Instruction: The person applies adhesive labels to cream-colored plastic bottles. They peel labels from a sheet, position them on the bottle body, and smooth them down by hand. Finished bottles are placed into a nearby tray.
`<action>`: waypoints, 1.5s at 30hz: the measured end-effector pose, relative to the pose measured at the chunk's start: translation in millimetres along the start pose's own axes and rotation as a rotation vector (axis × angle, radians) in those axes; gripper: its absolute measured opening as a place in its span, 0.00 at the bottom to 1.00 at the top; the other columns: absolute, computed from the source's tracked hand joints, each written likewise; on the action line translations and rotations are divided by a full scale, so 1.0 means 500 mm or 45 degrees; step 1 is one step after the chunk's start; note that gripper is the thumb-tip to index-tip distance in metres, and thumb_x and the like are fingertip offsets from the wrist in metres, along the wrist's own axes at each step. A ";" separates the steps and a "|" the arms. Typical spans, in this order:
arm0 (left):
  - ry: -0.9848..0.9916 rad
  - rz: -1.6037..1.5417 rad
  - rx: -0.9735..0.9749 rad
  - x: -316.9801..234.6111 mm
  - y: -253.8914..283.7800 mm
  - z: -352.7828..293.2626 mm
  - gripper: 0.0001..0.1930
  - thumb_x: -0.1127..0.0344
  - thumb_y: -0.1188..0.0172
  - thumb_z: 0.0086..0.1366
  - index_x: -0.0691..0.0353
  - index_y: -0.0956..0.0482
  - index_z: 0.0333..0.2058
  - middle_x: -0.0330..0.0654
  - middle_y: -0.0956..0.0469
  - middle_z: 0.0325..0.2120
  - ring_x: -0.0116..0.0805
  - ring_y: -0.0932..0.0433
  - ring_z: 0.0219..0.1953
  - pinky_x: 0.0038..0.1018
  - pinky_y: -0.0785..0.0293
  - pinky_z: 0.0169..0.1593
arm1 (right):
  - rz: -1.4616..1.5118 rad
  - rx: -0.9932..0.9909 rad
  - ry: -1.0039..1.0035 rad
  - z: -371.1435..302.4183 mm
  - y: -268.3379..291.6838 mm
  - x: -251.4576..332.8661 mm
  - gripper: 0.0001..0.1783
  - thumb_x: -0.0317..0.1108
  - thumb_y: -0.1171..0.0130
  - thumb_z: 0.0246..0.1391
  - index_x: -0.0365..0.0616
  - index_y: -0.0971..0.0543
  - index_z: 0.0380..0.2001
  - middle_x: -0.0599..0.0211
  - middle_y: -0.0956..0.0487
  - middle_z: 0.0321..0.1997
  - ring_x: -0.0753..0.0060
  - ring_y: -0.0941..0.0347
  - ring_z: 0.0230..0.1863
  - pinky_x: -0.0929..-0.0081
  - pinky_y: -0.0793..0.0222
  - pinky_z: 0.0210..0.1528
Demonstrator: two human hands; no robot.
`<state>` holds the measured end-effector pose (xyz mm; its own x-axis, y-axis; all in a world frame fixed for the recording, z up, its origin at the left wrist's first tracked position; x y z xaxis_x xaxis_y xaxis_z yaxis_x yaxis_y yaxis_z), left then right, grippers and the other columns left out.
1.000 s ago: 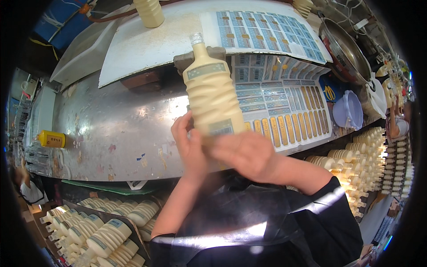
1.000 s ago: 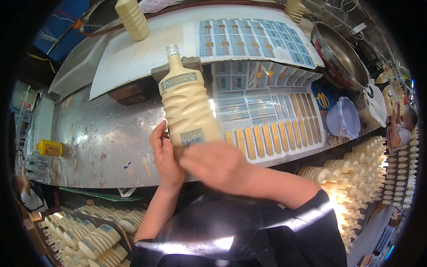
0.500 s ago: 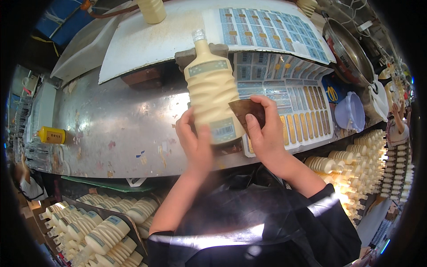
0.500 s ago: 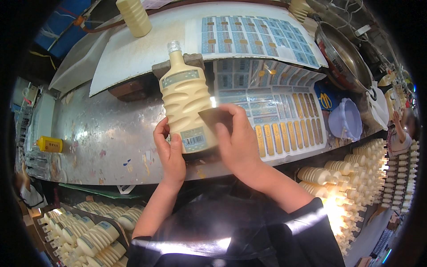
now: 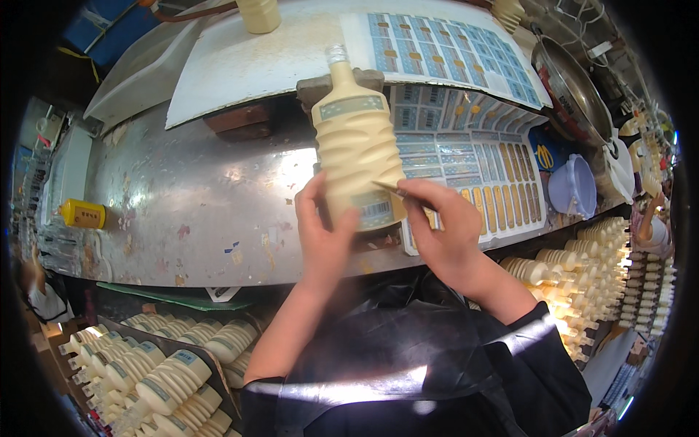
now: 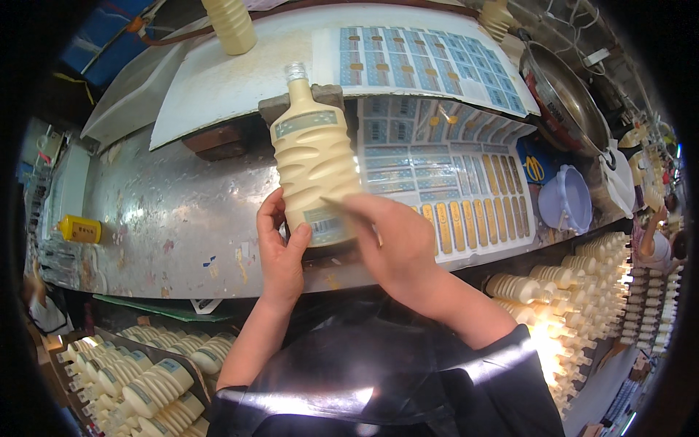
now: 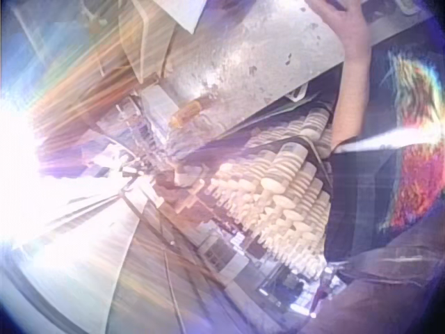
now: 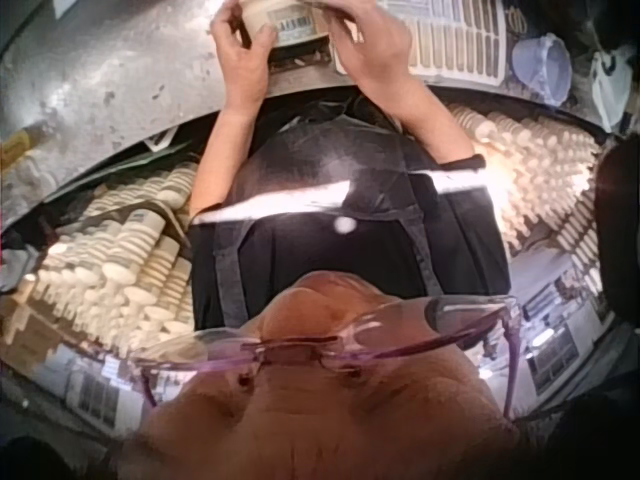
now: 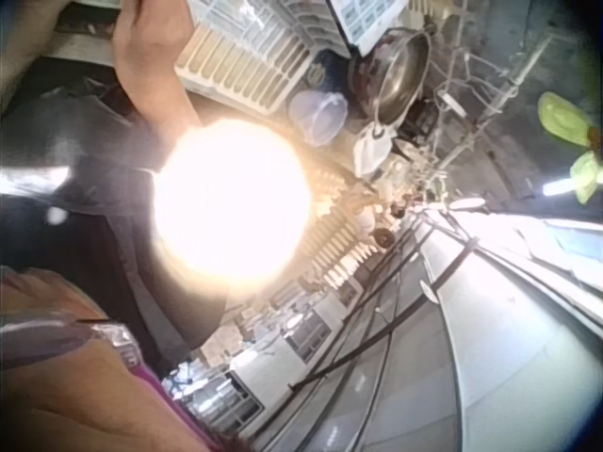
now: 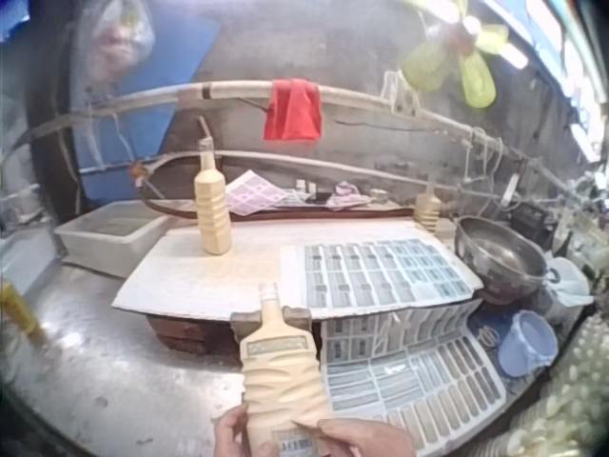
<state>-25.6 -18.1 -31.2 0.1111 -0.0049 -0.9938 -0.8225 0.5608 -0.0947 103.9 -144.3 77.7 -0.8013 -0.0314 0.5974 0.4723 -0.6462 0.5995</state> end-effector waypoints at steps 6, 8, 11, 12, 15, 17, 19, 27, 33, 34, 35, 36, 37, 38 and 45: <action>-0.011 -0.147 0.041 0.010 0.005 0.002 0.30 0.73 0.40 0.65 0.64 0.35 0.66 0.45 0.35 0.61 0.39 0.36 0.67 0.37 0.42 0.72 | -0.066 0.229 0.537 -0.036 -0.024 0.100 0.17 0.23 0.34 0.45 0.40 0.17 0.42 0.57 0.15 0.43 0.55 0.16 0.44 0.62 0.19 0.42; -0.009 -0.185 0.035 0.013 0.009 0.001 0.29 0.73 0.41 0.66 0.64 0.34 0.66 0.46 0.34 0.61 0.39 0.36 0.66 0.37 0.42 0.71 | -0.118 0.204 0.490 -0.015 -0.014 0.109 0.17 0.19 0.34 0.43 0.39 0.16 0.40 0.57 0.14 0.42 0.55 0.15 0.42 0.61 0.17 0.43; -0.004 -0.220 0.013 0.020 0.017 0.001 0.27 0.73 0.44 0.68 0.64 0.33 0.65 0.45 0.30 0.60 0.37 0.33 0.64 0.35 0.40 0.70 | -0.214 0.205 0.449 0.011 -0.020 0.116 0.17 0.21 0.34 0.43 0.39 0.16 0.41 0.57 0.15 0.44 0.55 0.16 0.44 0.62 0.20 0.43; 0.010 -0.240 0.004 0.020 0.017 0.002 0.26 0.73 0.45 0.69 0.64 0.32 0.66 0.44 0.28 0.58 0.35 0.32 0.62 0.34 0.39 0.69 | -0.234 0.241 0.419 0.018 -0.025 0.121 0.17 0.22 0.34 0.43 0.39 0.16 0.41 0.58 0.15 0.44 0.55 0.16 0.44 0.63 0.20 0.43; 0.073 -0.275 -0.002 0.028 0.022 -0.001 0.24 0.73 0.46 0.70 0.65 0.31 0.64 0.45 0.27 0.59 0.36 0.32 0.63 0.34 0.39 0.69 | -0.271 0.339 0.466 -0.020 -0.059 0.137 0.17 0.23 0.34 0.43 0.40 0.16 0.42 0.58 0.16 0.45 0.56 0.17 0.45 0.63 0.21 0.44; 0.107 -0.298 -0.001 0.031 0.024 -0.002 0.23 0.72 0.47 0.70 0.66 0.31 0.64 0.47 0.28 0.60 0.37 0.32 0.64 0.35 0.40 0.70 | -0.262 0.350 0.501 -0.010 -0.055 0.145 0.18 0.23 0.34 0.43 0.40 0.16 0.42 0.58 0.16 0.44 0.57 0.17 0.44 0.64 0.21 0.42; 0.130 -0.326 0.005 0.028 0.023 -0.003 0.23 0.72 0.48 0.71 0.66 0.30 0.63 0.47 0.28 0.60 0.37 0.32 0.64 0.34 0.39 0.70 | -0.188 0.381 0.497 -0.013 -0.056 0.143 0.18 0.23 0.34 0.43 0.40 0.16 0.42 0.59 0.16 0.44 0.57 0.16 0.42 0.65 0.21 0.41; 0.095 -0.288 0.000 0.034 0.030 -0.006 0.23 0.71 0.50 0.73 0.65 0.31 0.65 0.47 0.29 0.61 0.37 0.33 0.65 0.34 0.40 0.70 | -0.219 0.142 0.466 -0.011 -0.022 0.118 0.19 0.20 0.35 0.42 0.39 0.16 0.42 0.58 0.16 0.41 0.56 0.16 0.40 0.65 0.20 0.38; 0.048 -0.203 0.037 0.035 0.026 -0.004 0.26 0.69 0.45 0.70 0.65 0.33 0.66 0.47 0.31 0.62 0.40 0.34 0.66 0.36 0.41 0.71 | 0.054 0.441 0.254 -0.032 -0.048 0.096 0.18 0.19 0.35 0.46 0.38 0.17 0.44 0.55 0.16 0.43 0.58 0.17 0.41 0.66 0.21 0.41; 0.038 -0.180 0.052 0.034 0.025 -0.003 0.28 0.68 0.43 0.68 0.65 0.34 0.66 0.47 0.31 0.61 0.41 0.34 0.66 0.37 0.41 0.71 | 0.116 0.475 0.157 -0.034 -0.050 0.083 0.17 0.20 0.35 0.48 0.38 0.17 0.44 0.55 0.16 0.44 0.59 0.17 0.42 0.67 0.21 0.41; -0.056 -0.022 0.063 0.023 0.022 -0.005 0.32 0.66 0.39 0.65 0.64 0.35 0.67 0.48 0.31 0.61 0.44 0.34 0.65 0.39 0.41 0.70 | 0.193 0.415 -0.019 -0.026 -0.036 0.065 0.16 0.19 0.36 0.50 0.38 0.17 0.44 0.56 0.17 0.43 0.61 0.17 0.41 0.69 0.22 0.41; -0.150 0.143 0.066 0.013 0.018 -0.012 0.36 0.65 0.35 0.63 0.64 0.37 0.68 0.49 0.31 0.61 0.46 0.34 0.65 0.41 0.40 0.70 | 0.277 0.358 -0.192 -0.016 -0.022 0.050 0.15 0.19 0.37 0.52 0.38 0.18 0.44 0.58 0.17 0.42 0.64 0.17 0.41 0.71 0.22 0.42; -0.243 0.307 0.070 0.003 0.013 -0.018 0.40 0.63 0.31 0.60 0.64 0.38 0.69 0.50 0.31 0.61 0.48 0.34 0.65 0.43 0.40 0.69 | 0.360 0.300 -0.365 -0.011 -0.013 0.029 0.14 0.19 0.38 0.54 0.38 0.18 0.45 0.59 0.17 0.41 0.66 0.18 0.41 0.73 0.23 0.43; -0.296 0.460 0.058 -0.009 0.009 -0.022 0.44 0.62 0.29 0.57 0.63 0.40 0.69 0.51 0.32 0.61 0.50 0.35 0.65 0.44 0.39 0.68 | 0.585 0.187 -0.595 -0.012 -0.012 -0.003 0.10 0.22 0.41 0.59 0.37 0.18 0.43 0.64 0.20 0.39 0.73 0.21 0.37 0.77 0.27 0.41; -0.675 0.913 -0.135 -0.061 0.004 -0.021 0.50 0.55 0.16 0.43 0.66 0.28 0.64 0.48 0.22 0.51 0.49 0.24 0.53 0.40 0.31 0.60 | 0.495 0.272 -0.813 -0.041 -0.026 -0.090 0.09 0.30 0.41 0.65 0.37 0.16 0.40 0.75 0.20 0.26 0.88 0.28 0.27 0.83 0.33 0.30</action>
Point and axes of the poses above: each hand's wrist, its own z-axis towards the middle knuckle, its own y-axis out of the back of the hand, x = y × z, the point moved 8 cm from there along z, towards the middle knuckle
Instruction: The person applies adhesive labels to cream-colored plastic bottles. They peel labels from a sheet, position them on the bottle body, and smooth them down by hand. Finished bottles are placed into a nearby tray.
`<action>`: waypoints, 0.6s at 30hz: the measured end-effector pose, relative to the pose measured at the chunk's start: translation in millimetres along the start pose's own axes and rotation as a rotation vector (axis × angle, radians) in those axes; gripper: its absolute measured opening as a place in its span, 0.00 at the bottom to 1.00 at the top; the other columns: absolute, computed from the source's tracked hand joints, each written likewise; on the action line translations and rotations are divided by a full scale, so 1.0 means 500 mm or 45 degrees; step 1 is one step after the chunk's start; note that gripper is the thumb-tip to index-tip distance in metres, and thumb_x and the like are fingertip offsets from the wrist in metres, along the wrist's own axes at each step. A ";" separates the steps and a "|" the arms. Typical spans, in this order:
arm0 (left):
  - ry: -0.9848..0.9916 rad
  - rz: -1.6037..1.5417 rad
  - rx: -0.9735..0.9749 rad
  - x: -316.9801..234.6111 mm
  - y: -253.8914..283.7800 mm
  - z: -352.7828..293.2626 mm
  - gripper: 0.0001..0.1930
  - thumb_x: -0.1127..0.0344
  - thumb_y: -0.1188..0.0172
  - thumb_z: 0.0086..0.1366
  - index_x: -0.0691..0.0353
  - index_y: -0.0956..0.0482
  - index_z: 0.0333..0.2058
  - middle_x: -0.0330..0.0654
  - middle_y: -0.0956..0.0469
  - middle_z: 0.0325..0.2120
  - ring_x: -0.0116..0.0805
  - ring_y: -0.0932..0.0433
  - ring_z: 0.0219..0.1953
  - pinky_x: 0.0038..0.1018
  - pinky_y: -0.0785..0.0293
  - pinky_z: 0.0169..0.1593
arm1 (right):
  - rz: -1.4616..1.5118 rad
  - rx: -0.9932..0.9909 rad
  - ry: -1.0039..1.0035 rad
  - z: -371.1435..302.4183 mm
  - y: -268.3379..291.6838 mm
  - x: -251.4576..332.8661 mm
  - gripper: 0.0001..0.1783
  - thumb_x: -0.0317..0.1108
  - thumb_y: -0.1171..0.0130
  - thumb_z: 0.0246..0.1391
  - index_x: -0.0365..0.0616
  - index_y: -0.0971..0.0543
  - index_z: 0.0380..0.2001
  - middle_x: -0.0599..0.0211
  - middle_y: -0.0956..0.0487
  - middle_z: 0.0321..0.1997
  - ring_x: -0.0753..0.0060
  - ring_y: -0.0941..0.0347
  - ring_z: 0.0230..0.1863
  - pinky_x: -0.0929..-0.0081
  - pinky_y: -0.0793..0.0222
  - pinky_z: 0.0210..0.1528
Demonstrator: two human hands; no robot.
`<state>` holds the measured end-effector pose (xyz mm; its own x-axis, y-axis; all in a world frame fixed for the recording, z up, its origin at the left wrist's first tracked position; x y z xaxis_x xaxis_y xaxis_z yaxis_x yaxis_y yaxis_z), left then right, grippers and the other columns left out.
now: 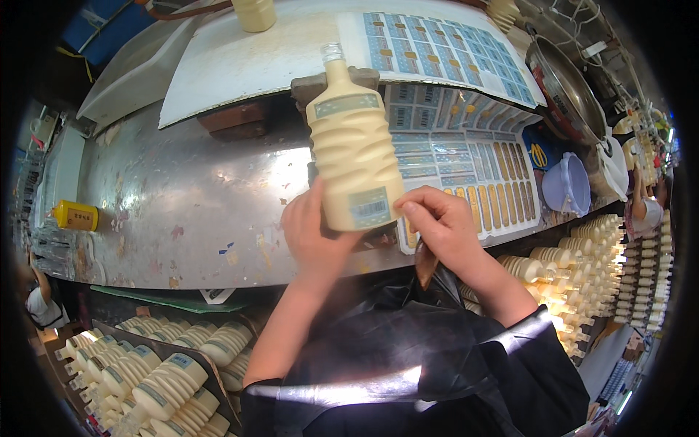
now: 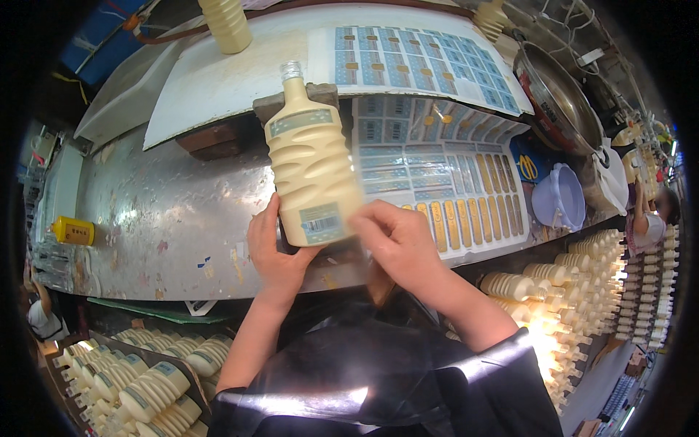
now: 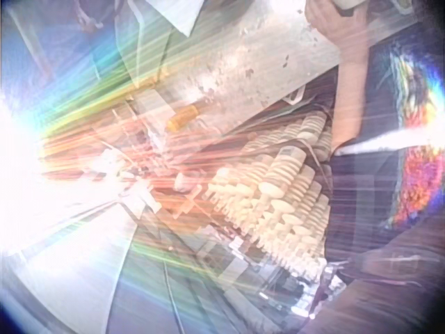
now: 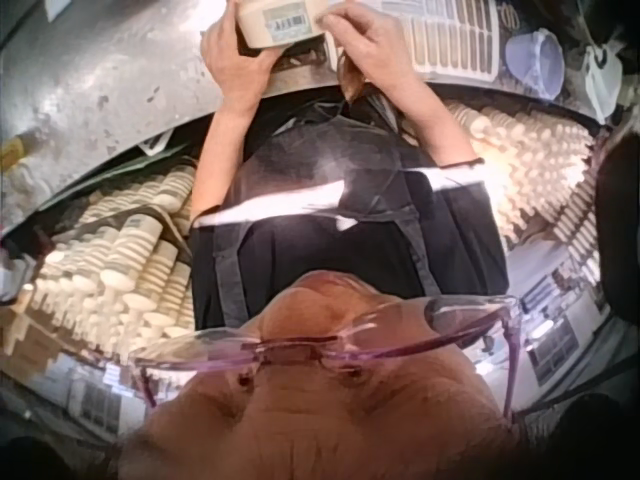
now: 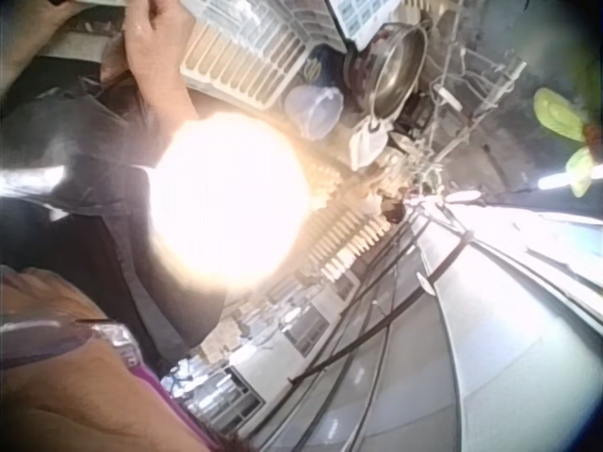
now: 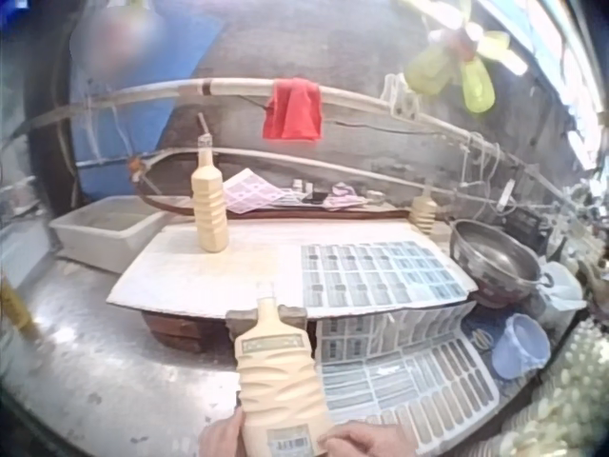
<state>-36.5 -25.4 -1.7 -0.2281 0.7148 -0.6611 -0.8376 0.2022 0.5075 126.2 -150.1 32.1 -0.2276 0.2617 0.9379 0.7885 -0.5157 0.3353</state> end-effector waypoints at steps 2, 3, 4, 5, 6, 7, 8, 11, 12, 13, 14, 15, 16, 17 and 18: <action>0.005 -0.011 0.033 -0.003 0.002 0.004 0.50 0.55 0.16 0.43 0.66 0.29 0.64 0.49 0.22 0.52 0.49 0.24 0.54 0.40 0.30 0.59 | -0.007 -0.028 0.025 -0.004 -0.007 0.009 0.07 0.28 0.38 0.62 0.37 0.16 0.41 0.74 0.20 0.27 0.89 0.28 0.25 0.83 0.34 0.27; 0.008 -0.012 0.048 -0.005 0.003 0.005 0.50 0.56 0.16 0.43 0.66 0.29 0.65 0.49 0.22 0.52 0.48 0.25 0.54 0.40 0.30 0.59 | -0.009 -0.040 0.040 -0.005 -0.009 0.013 0.07 0.27 0.37 0.61 0.37 0.16 0.41 0.74 0.20 0.27 0.89 0.29 0.24 0.83 0.35 0.26; 0.008 0.004 0.043 -0.010 0.007 0.006 0.50 0.56 0.16 0.43 0.66 0.29 0.65 0.49 0.22 0.52 0.48 0.24 0.54 0.40 0.30 0.59 | -0.115 -0.063 0.110 -0.004 -0.008 0.018 0.09 0.26 0.34 0.57 0.38 0.17 0.42 0.72 0.20 0.28 0.89 0.29 0.21 0.84 0.36 0.24; 0.008 0.019 0.037 -0.015 0.011 0.006 0.50 0.56 0.16 0.43 0.66 0.29 0.65 0.49 0.22 0.52 0.48 0.24 0.54 0.40 0.30 0.59 | -0.148 -0.079 0.160 -0.003 -0.007 0.023 0.10 0.26 0.34 0.57 0.39 0.17 0.42 0.71 0.19 0.29 0.88 0.29 0.21 0.84 0.35 0.24; 0.011 0.035 0.034 -0.018 0.013 0.007 0.50 0.56 0.16 0.43 0.66 0.29 0.65 0.49 0.22 0.53 0.48 0.24 0.54 0.40 0.29 0.59 | -0.181 -0.093 0.207 0.000 -0.008 0.027 0.10 0.26 0.34 0.56 0.40 0.17 0.42 0.70 0.19 0.30 0.87 0.28 0.21 0.83 0.35 0.24; 0.013 0.037 0.039 -0.020 0.014 0.010 0.50 0.57 0.16 0.43 0.66 0.28 0.64 0.49 0.22 0.52 0.48 0.24 0.54 0.40 0.30 0.59 | -0.215 -0.107 0.254 0.002 -0.009 0.030 0.11 0.25 0.34 0.56 0.40 0.16 0.43 0.69 0.19 0.32 0.86 0.28 0.21 0.83 0.35 0.24; 0.016 0.038 0.044 -0.021 0.014 0.012 0.50 0.57 0.16 0.43 0.66 0.28 0.64 0.49 0.22 0.52 0.48 0.24 0.54 0.40 0.30 0.60 | -0.215 -0.110 0.271 0.004 -0.009 0.030 0.11 0.25 0.33 0.55 0.40 0.16 0.43 0.68 0.19 0.32 0.85 0.28 0.21 0.83 0.34 0.25; 0.007 0.052 0.072 -0.025 0.013 0.015 0.50 0.57 0.18 0.44 0.65 0.31 0.65 0.50 0.23 0.53 0.50 0.26 0.56 0.44 0.34 0.61 | -0.218 -0.109 0.322 0.005 -0.008 0.034 0.12 0.25 0.33 0.54 0.40 0.17 0.43 0.66 0.19 0.34 0.83 0.28 0.21 0.82 0.34 0.25; 0.002 0.059 0.085 -0.026 0.012 0.014 0.50 0.57 0.20 0.45 0.65 0.33 0.66 0.50 0.24 0.54 0.51 0.26 0.56 0.45 0.36 0.61 | -0.217 -0.103 0.334 0.005 -0.008 0.035 0.12 0.25 0.33 0.54 0.40 0.17 0.43 0.66 0.20 0.34 0.83 0.28 0.21 0.82 0.34 0.25; 0.050 0.019 0.133 -0.028 0.010 0.014 0.50 0.57 0.21 0.47 0.65 0.36 0.67 0.52 0.26 0.55 0.52 0.29 0.58 0.46 0.37 0.62 | -0.215 -0.097 0.346 0.006 -0.008 0.035 0.12 0.25 0.33 0.54 0.40 0.17 0.44 0.66 0.20 0.34 0.83 0.28 0.21 0.82 0.34 0.26; 0.098 -0.020 0.181 -0.036 0.011 0.015 0.51 0.57 0.22 0.48 0.66 0.38 0.68 0.53 0.28 0.57 0.53 0.31 0.60 0.47 0.39 0.64 | -0.204 -0.090 0.337 0.007 -0.008 0.030 0.13 0.25 0.33 0.54 0.40 0.17 0.44 0.66 0.20 0.34 0.84 0.28 0.21 0.82 0.34 0.26; 0.147 -0.060 0.229 -0.040 0.008 0.014 0.51 0.57 0.24 0.50 0.67 0.41 0.69 0.55 0.30 0.59 0.54 0.33 0.61 0.48 0.41 0.65 | -0.192 -0.082 0.328 0.008 -0.009 0.027 0.14 0.25 0.33 0.54 0.40 0.18 0.45 0.67 0.20 0.33 0.84 0.29 0.21 0.83 0.34 0.26; 0.207 -0.082 0.226 -0.034 0.005 0.011 0.51 0.58 0.26 0.51 0.67 0.43 0.69 0.56 0.32 0.59 0.54 0.35 0.62 0.49 0.43 0.66 | -0.181 -0.074 0.318 0.010 -0.009 0.024 0.15 0.25 0.33 0.54 0.40 0.18 0.46 0.67 0.21 0.33 0.85 0.29 0.22 0.83 0.34 0.26; 0.268 -0.103 0.223 -0.026 0.000 0.007 0.50 0.58 0.27 0.52 0.67 0.44 0.69 0.56 0.34 0.60 0.55 0.36 0.63 0.50 0.44 0.67 | -0.171 -0.051 0.275 0.011 -0.010 0.020 0.15 0.27 0.34 0.54 0.41 0.19 0.46 0.65 0.20 0.33 0.79 0.27 0.22 0.79 0.32 0.27; 0.327 -0.125 0.217 -0.019 -0.006 0.004 0.49 0.58 0.29 0.54 0.68 0.46 0.70 0.57 0.35 0.61 0.56 0.38 0.64 0.50 0.46 0.68 | -0.162 -0.028 0.233 0.013 -0.010 0.018 0.15 0.29 0.34 0.55 0.42 0.20 0.46 0.63 0.19 0.34 0.73 0.26 0.22 0.75 0.30 0.28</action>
Point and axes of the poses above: each hand's wrist, its own z-axis towards the middle knuckle, its own y-axis out of the back of the hand, x = y × z, the point moved 8 cm from there along z, towards the middle knuckle
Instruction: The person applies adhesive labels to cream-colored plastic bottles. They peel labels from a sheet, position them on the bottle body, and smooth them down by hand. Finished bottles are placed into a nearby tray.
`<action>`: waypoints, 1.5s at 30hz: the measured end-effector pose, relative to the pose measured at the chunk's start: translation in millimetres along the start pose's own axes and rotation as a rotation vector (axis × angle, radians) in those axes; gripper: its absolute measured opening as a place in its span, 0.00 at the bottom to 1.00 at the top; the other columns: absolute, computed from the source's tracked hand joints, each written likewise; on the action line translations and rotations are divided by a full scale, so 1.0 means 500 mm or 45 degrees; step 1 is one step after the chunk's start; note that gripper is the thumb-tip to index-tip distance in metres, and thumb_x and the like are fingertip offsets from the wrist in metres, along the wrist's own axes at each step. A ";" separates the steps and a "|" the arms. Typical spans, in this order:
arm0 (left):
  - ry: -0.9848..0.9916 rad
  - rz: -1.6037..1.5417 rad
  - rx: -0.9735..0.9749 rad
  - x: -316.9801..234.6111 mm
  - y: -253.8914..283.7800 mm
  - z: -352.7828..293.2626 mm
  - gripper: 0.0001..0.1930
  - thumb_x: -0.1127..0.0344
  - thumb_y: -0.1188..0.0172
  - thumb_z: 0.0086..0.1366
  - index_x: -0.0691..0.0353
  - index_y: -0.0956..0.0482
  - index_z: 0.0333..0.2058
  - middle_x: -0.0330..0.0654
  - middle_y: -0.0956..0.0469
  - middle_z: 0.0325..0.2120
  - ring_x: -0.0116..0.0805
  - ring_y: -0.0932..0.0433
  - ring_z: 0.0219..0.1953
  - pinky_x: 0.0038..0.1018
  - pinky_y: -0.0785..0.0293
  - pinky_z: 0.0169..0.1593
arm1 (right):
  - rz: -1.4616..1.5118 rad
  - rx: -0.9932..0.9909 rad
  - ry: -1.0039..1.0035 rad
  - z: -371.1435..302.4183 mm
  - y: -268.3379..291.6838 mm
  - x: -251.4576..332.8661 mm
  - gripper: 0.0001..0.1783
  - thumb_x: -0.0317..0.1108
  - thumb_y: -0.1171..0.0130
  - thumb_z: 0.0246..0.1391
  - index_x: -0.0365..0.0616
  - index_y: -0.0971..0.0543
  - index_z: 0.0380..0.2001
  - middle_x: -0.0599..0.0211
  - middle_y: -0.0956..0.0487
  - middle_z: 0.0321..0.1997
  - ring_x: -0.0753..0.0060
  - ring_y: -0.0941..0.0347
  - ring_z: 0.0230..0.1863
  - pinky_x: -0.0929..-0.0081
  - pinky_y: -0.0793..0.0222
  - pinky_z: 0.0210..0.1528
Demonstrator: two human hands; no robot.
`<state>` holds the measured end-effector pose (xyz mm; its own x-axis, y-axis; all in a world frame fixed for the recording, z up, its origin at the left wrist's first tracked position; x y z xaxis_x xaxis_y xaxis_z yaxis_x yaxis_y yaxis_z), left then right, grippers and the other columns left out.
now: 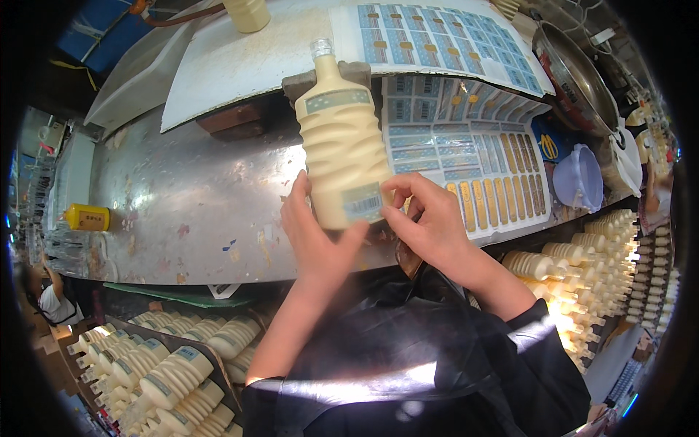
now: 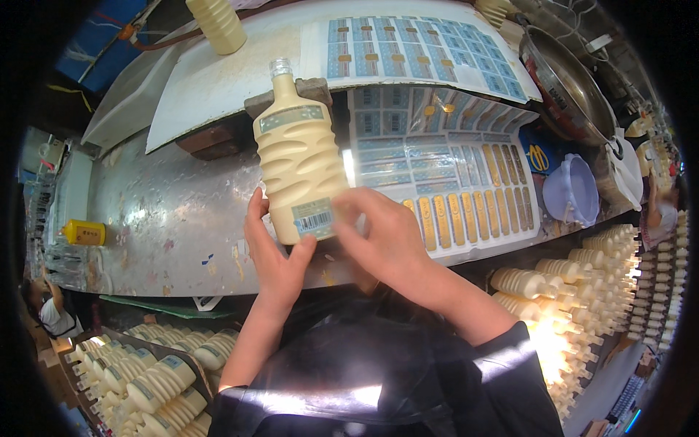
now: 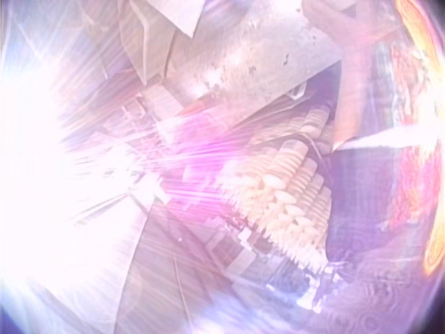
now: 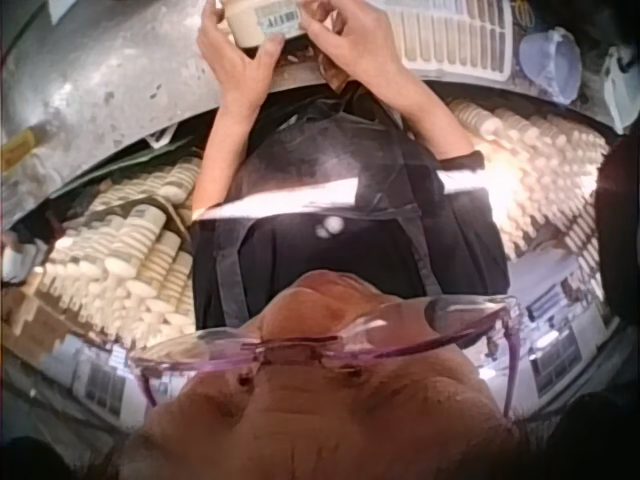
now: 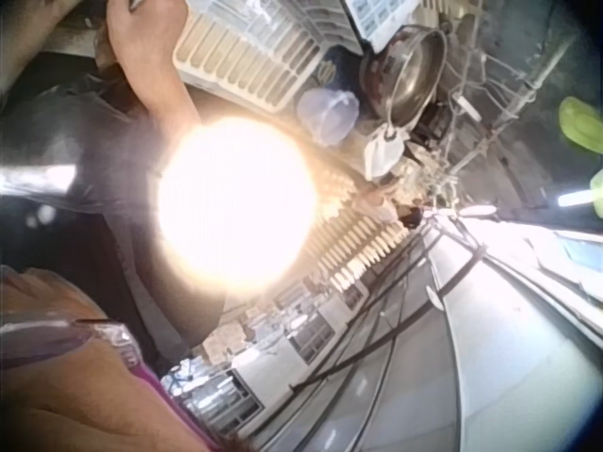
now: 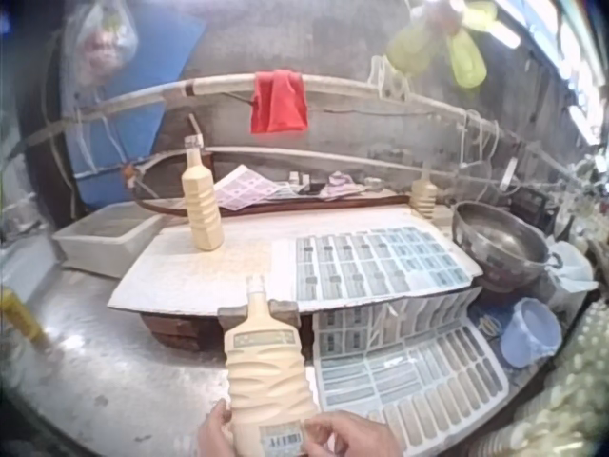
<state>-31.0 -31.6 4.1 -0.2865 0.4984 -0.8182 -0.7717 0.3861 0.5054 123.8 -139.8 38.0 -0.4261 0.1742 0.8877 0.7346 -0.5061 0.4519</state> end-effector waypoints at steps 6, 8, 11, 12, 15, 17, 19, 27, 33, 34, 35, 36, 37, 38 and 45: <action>0.023 -0.107 -0.102 0.019 -0.017 0.006 0.38 0.60 0.39 0.62 0.69 0.41 0.67 0.56 0.34 0.59 0.55 0.37 0.62 0.48 0.46 0.69 | 0.119 0.070 -0.151 0.004 -0.012 -0.039 0.18 0.33 0.33 0.54 0.43 0.23 0.47 0.63 0.20 0.31 0.71 0.26 0.23 0.73 0.30 0.29; 0.029 -0.234 -0.102 0.035 -0.020 0.006 0.36 0.61 0.41 0.63 0.69 0.40 0.66 0.55 0.34 0.59 0.53 0.36 0.62 0.46 0.45 0.69 | 0.171 0.077 -0.162 0.005 -0.014 -0.046 0.18 0.33 0.32 0.54 0.43 0.23 0.47 0.65 0.22 0.29 0.74 0.27 0.23 0.74 0.30 0.29; 0.070 -0.353 -0.049 0.048 -0.016 0.006 0.34 0.65 0.45 0.65 0.68 0.41 0.68 0.51 0.34 0.60 0.44 0.37 0.63 0.41 0.47 0.70 | 0.239 0.099 -0.170 0.007 -0.018 -0.049 0.17 0.30 0.32 0.54 0.43 0.24 0.47 0.70 0.24 0.29 0.82 0.30 0.24 0.79 0.33 0.28; 0.087 -0.382 -0.023 0.049 -0.016 0.005 0.34 0.66 0.46 0.66 0.67 0.42 0.69 0.50 0.34 0.61 0.40 0.38 0.63 0.38 0.48 0.71 | 0.254 0.105 -0.165 0.007 -0.020 -0.049 0.17 0.27 0.32 0.55 0.42 0.24 0.47 0.74 0.26 0.29 0.87 0.32 0.23 0.84 0.36 0.27; 0.183 -0.413 0.007 0.044 -0.010 0.011 0.33 0.68 0.46 0.65 0.65 0.41 0.69 0.49 0.34 0.60 0.39 0.37 0.62 0.37 0.45 0.70 | 0.294 0.121 -0.175 0.007 -0.023 -0.052 0.18 0.24 0.33 0.55 0.42 0.25 0.48 0.77 0.27 0.30 0.92 0.34 0.23 0.88 0.39 0.26; 0.303 -0.556 0.039 0.040 -0.011 0.015 0.35 0.71 0.45 0.62 0.64 0.41 0.68 0.48 0.34 0.60 0.38 0.36 0.62 0.36 0.43 0.69 | 0.305 0.127 -0.182 0.006 -0.024 -0.053 0.18 0.24 0.33 0.55 0.42 0.25 0.48 0.77 0.27 0.30 0.93 0.34 0.23 0.88 0.39 0.26; 0.425 -0.737 0.053 0.025 -0.012 0.020 0.36 0.74 0.45 0.58 0.63 0.42 0.68 0.48 0.34 0.59 0.39 0.35 0.61 0.35 0.41 0.68 | 0.306 0.136 -0.178 0.007 -0.024 -0.053 0.18 0.24 0.33 0.55 0.42 0.25 0.48 0.77 0.27 0.30 0.93 0.34 0.23 0.88 0.38 0.26; 0.678 -1.154 0.028 0.011 -0.029 0.029 0.37 0.80 0.49 0.55 0.61 0.46 0.65 0.50 0.37 0.61 0.40 0.33 0.62 0.34 0.34 0.65 | 0.318 0.124 -0.182 0.006 -0.027 -0.055 0.18 0.23 0.34 0.55 0.42 0.26 0.48 0.77 0.28 0.30 0.92 0.34 0.24 0.88 0.39 0.27; 0.632 -1.195 0.054 0.008 -0.031 0.032 0.37 0.82 0.49 0.54 0.62 0.46 0.65 0.50 0.37 0.61 0.40 0.34 0.63 0.34 0.35 0.66 | 0.337 0.113 -0.165 0.006 -0.028 -0.056 0.18 0.23 0.34 0.56 0.41 0.26 0.48 0.77 0.28 0.29 0.92 0.35 0.24 0.89 0.39 0.28; 0.647 -1.205 0.037 0.010 -0.031 0.031 0.38 0.82 0.48 0.53 0.62 0.45 0.65 0.49 0.37 0.60 0.40 0.34 0.63 0.35 0.36 0.67 | 0.335 0.112 -0.164 0.006 -0.029 -0.057 0.18 0.23 0.34 0.56 0.41 0.26 0.48 0.78 0.28 0.29 0.92 0.35 0.24 0.89 0.39 0.28; 0.662 -1.215 0.021 0.012 -0.031 0.030 0.39 0.81 0.46 0.52 0.62 0.45 0.65 0.48 0.36 0.58 0.40 0.34 0.62 0.35 0.37 0.68 | 0.336 0.113 -0.165 0.006 -0.029 -0.057 0.18 0.23 0.34 0.56 0.41 0.26 0.48 0.77 0.28 0.29 0.92 0.35 0.24 0.89 0.39 0.28; 0.678 -1.226 0.005 0.014 -0.032 0.030 0.40 0.81 0.45 0.51 0.62 0.44 0.65 0.47 0.36 0.57 0.40 0.34 0.62 0.36 0.38 0.69 | 0.336 0.114 -0.168 0.006 -0.030 -0.057 0.18 0.23 0.34 0.56 0.41 0.26 0.48 0.77 0.28 0.29 0.92 0.35 0.24 0.89 0.38 0.28; 0.678 -1.224 0.003 0.013 -0.032 0.030 0.40 0.81 0.44 0.51 0.62 0.44 0.65 0.47 0.36 0.57 0.40 0.34 0.62 0.36 0.38 0.69 | 0.336 0.115 -0.170 0.006 -0.031 -0.058 0.18 0.23 0.34 0.56 0.41 0.26 0.48 0.77 0.28 0.29 0.92 0.35 0.24 0.89 0.38 0.28; 0.678 -1.222 0.001 0.012 -0.032 0.030 0.40 0.81 0.44 0.51 0.62 0.44 0.65 0.47 0.36 0.57 0.40 0.34 0.62 0.36 0.38 0.68 | 0.335 0.114 -0.172 0.006 -0.031 -0.058 0.18 0.23 0.34 0.56 0.41 0.26 0.48 0.77 0.28 0.29 0.92 0.35 0.25 0.89 0.38 0.28; 0.677 -1.241 0.022 0.012 -0.033 0.034 0.40 0.81 0.44 0.51 0.61 0.44 0.65 0.47 0.36 0.57 0.40 0.34 0.62 0.36 0.38 0.69 | 0.331 0.105 -0.170 0.005 -0.031 -0.060 0.18 0.22 0.34 0.55 0.40 0.26 0.48 0.77 0.28 0.29 0.92 0.34 0.25 0.89 0.38 0.28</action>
Point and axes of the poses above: each hand's wrist, its own z-axis towards the middle knuckle, its own y-axis out of the back of the hand, x = y × z, the point moved 8 cm from there along z, towards the middle knuckle
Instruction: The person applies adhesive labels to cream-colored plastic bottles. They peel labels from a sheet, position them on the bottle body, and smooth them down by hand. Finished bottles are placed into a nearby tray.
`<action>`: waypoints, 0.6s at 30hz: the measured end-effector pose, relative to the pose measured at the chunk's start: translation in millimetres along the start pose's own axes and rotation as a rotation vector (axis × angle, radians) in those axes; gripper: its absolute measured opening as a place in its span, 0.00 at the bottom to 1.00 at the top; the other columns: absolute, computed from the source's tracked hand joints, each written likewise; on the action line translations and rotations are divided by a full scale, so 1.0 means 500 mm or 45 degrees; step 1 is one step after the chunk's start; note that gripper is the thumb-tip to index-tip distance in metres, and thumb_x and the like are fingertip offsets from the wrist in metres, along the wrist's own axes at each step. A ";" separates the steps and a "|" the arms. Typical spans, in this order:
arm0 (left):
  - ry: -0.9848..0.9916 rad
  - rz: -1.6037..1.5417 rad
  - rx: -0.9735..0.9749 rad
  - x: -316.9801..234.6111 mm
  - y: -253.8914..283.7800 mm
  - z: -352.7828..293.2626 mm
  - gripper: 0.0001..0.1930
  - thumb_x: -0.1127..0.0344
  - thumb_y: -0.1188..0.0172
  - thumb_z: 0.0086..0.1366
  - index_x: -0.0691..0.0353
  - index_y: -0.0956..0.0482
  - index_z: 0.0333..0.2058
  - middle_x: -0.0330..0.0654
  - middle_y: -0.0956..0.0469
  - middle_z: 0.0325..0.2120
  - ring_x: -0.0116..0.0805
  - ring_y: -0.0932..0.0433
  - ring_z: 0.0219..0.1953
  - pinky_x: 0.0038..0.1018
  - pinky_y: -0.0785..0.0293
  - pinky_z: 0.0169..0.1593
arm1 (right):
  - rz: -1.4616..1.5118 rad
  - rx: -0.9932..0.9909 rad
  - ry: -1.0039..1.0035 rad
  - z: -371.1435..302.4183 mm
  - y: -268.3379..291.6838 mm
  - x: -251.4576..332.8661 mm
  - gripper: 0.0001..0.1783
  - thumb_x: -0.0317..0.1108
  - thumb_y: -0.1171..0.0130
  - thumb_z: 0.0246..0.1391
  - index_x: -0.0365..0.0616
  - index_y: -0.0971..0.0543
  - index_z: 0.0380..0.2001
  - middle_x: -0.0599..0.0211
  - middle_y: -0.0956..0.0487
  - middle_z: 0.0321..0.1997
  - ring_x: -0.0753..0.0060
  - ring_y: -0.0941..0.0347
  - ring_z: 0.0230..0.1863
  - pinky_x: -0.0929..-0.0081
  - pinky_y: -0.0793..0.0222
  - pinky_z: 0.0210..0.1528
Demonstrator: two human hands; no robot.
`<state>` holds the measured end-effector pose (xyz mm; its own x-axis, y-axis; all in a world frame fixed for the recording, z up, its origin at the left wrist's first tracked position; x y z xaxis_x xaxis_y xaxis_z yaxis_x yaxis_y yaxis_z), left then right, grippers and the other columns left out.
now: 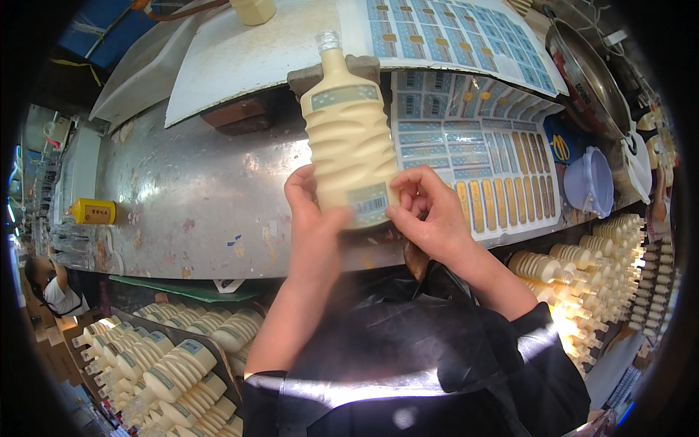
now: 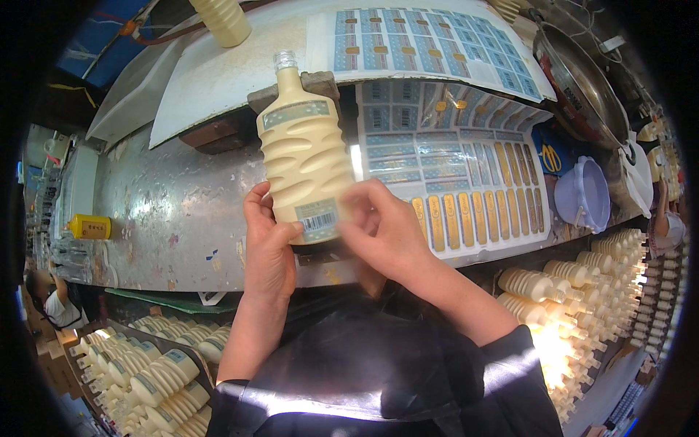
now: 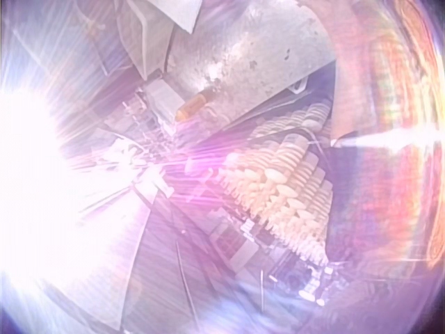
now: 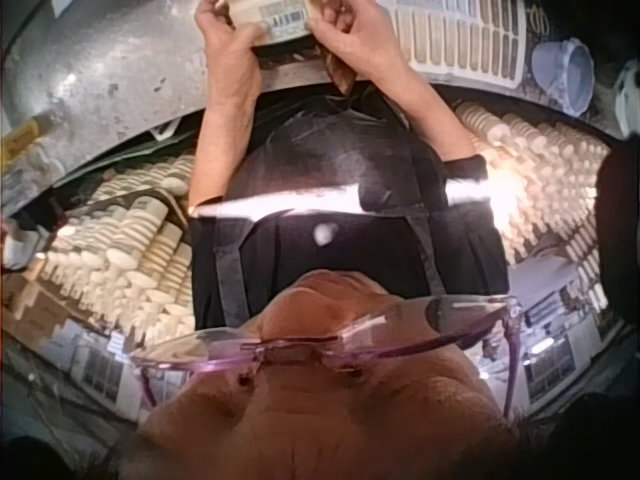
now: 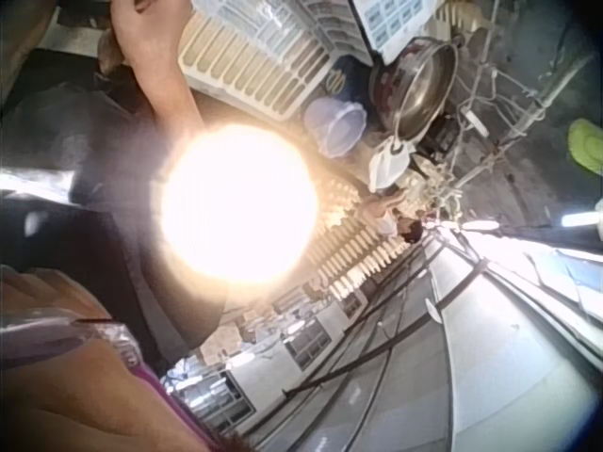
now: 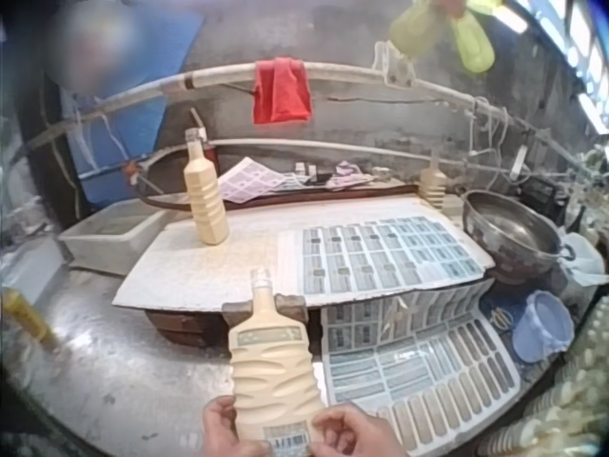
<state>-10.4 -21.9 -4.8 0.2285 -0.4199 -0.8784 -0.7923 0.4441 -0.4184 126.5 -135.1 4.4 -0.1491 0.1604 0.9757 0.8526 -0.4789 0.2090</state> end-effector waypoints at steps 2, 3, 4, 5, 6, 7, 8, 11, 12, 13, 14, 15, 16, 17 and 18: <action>-0.006 -0.003 0.018 0.001 0.003 0.000 0.40 0.81 0.44 0.52 0.61 0.45 0.65 0.47 0.36 0.58 0.40 0.34 0.63 0.36 0.39 0.69 | -0.003 0.001 0.000 0.000 -0.001 0.000 0.18 0.22 0.34 0.55 0.41 0.26 0.48 0.77 0.28 0.29 0.91 0.34 0.25 0.89 0.38 0.29; -0.008 -0.004 0.027 0.002 0.003 0.000 0.40 0.81 0.44 0.52 0.61 0.45 0.65 0.47 0.36 0.58 0.40 0.34 0.63 0.36 0.39 0.69 | 0.002 0.001 -0.002 0.000 -0.001 0.000 0.18 0.22 0.34 0.55 0.41 0.26 0.48 0.77 0.29 0.29 0.91 0.35 0.25 0.89 0.38 0.29; -0.005 -0.001 0.030 0.002 0.003 0.000 0.40 0.81 0.45 0.51 0.61 0.45 0.65 0.47 0.36 0.58 0.40 0.34 0.63 0.36 0.39 0.69 | 0.007 0.000 -0.003 0.000 -0.001 -0.001 0.18 0.22 0.34 0.55 0.41 0.26 0.48 0.78 0.29 0.29 0.91 0.35 0.25 0.89 0.38 0.29; -0.003 0.001 0.032 0.001 0.003 -0.001 0.40 0.81 0.45 0.51 0.61 0.45 0.65 0.46 0.36 0.58 0.40 0.34 0.63 0.36 0.39 0.69 | 0.015 -0.004 -0.004 0.000 -0.001 -0.001 0.18 0.22 0.34 0.55 0.41 0.26 0.48 0.78 0.29 0.29 0.91 0.35 0.25 0.89 0.38 0.29; -0.002 0.003 0.033 -0.001 0.002 -0.001 0.40 0.81 0.45 0.51 0.61 0.45 0.65 0.46 0.36 0.58 0.40 0.34 0.63 0.36 0.39 0.69 | 0.022 -0.006 -0.003 0.000 -0.002 -0.002 0.18 0.22 0.34 0.55 0.41 0.26 0.48 0.78 0.29 0.29 0.91 0.35 0.25 0.89 0.38 0.29; 0.008 -0.011 0.015 -0.001 0.002 -0.002 0.41 0.82 0.46 0.50 0.61 0.45 0.65 0.46 0.36 0.57 0.40 0.34 0.63 0.36 0.39 0.69 | 0.030 -0.008 -0.002 0.000 -0.002 -0.002 0.18 0.22 0.34 0.55 0.41 0.26 0.48 0.78 0.29 0.29 0.91 0.35 0.25 0.89 0.38 0.29; 0.017 -0.025 -0.003 0.000 0.000 -0.002 0.41 0.82 0.46 0.49 0.61 0.45 0.65 0.46 0.36 0.57 0.40 0.34 0.63 0.36 0.39 0.69 | 0.032 -0.004 -0.004 0.000 -0.003 -0.002 0.18 0.22 0.34 0.55 0.41 0.26 0.48 0.78 0.29 0.29 0.91 0.35 0.25 0.89 0.38 0.29; 0.034 -0.023 -0.021 0.000 0.000 0.000 0.42 0.82 0.47 0.47 0.61 0.45 0.65 0.46 0.36 0.57 0.40 0.34 0.63 0.35 0.39 0.69 | 0.030 0.002 -0.005 0.001 -0.002 -0.002 0.18 0.22 0.34 0.55 0.41 0.27 0.48 0.78 0.29 0.29 0.91 0.34 0.26 0.89 0.38 0.29; 0.038 -0.015 -0.021 -0.001 0.000 0.000 0.42 0.82 0.47 0.47 0.61 0.45 0.65 0.46 0.36 0.57 0.40 0.35 0.63 0.35 0.39 0.69 | 0.022 0.002 -0.002 0.001 -0.002 -0.001 0.18 0.22 0.34 0.55 0.41 0.27 0.48 0.78 0.29 0.29 0.91 0.34 0.26 0.88 0.38 0.29; 0.032 -0.019 -0.011 -0.001 0.000 0.000 0.42 0.82 0.47 0.47 0.61 0.45 0.65 0.46 0.37 0.58 0.40 0.35 0.63 0.35 0.39 0.69 | 0.013 0.002 0.000 0.001 -0.001 0.000 0.18 0.22 0.34 0.55 0.41 0.27 0.48 0.78 0.29 0.29 0.91 0.35 0.26 0.88 0.38 0.29; 0.027 -0.024 -0.001 0.000 0.001 0.001 0.42 0.82 0.47 0.47 0.61 0.45 0.65 0.46 0.37 0.58 0.40 0.35 0.63 0.35 0.39 0.69 | 0.024 0.004 -0.008 0.000 -0.001 0.000 0.18 0.22 0.34 0.55 0.42 0.27 0.48 0.78 0.29 0.29 0.91 0.35 0.26 0.88 0.38 0.29; 0.020 -0.029 0.009 0.001 0.001 0.001 0.42 0.82 0.47 0.48 0.61 0.45 0.65 0.46 0.37 0.58 0.40 0.35 0.63 0.35 0.39 0.69 | 0.035 0.007 -0.014 0.000 -0.002 -0.001 0.18 0.22 0.34 0.55 0.42 0.27 0.48 0.78 0.29 0.29 0.91 0.35 0.26 0.88 0.38 0.29; 0.017 -0.028 0.013 0.000 0.001 0.001 0.42 0.82 0.47 0.47 0.61 0.45 0.65 0.46 0.37 0.58 0.40 0.35 0.63 0.35 0.39 0.69 | 0.045 0.010 -0.021 0.000 -0.002 -0.002 0.18 0.22 0.34 0.55 0.42 0.27 0.48 0.78 0.29 0.29 0.91 0.35 0.26 0.88 0.38 0.29; 0.014 -0.028 0.018 0.000 0.001 0.001 0.42 0.82 0.47 0.47 0.61 0.45 0.65 0.46 0.37 0.58 0.40 0.35 0.63 0.35 0.39 0.69 | 0.041 0.010 -0.014 0.001 -0.002 -0.002 0.18 0.22 0.34 0.55 0.42 0.27 0.48 0.78 0.29 0.29 0.91 0.35 0.26 0.88 0.38 0.29; 0.012 -0.028 0.023 0.000 0.001 0.001 0.42 0.82 0.47 0.47 0.61 0.45 0.65 0.46 0.37 0.58 0.40 0.35 0.63 0.35 0.39 0.69 | 0.037 0.009 -0.010 0.001 -0.002 -0.002 0.19 0.22 0.34 0.55 0.42 0.27 0.48 0.78 0.29 0.29 0.91 0.35 0.26 0.88 0.38 0.29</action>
<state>-10.6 -21.3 -4.9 0.2401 -0.4373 -0.8667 -0.7767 0.4491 -0.4417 126.0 -134.5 3.4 -0.1202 0.1529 0.9809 0.8602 -0.4773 0.1798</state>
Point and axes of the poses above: each hand's wrist, its own z-axis towards the middle knuckle, its own y-axis out of the back of the hand, x = y × z, the point moved 8 cm from there along z, towards the middle knuckle
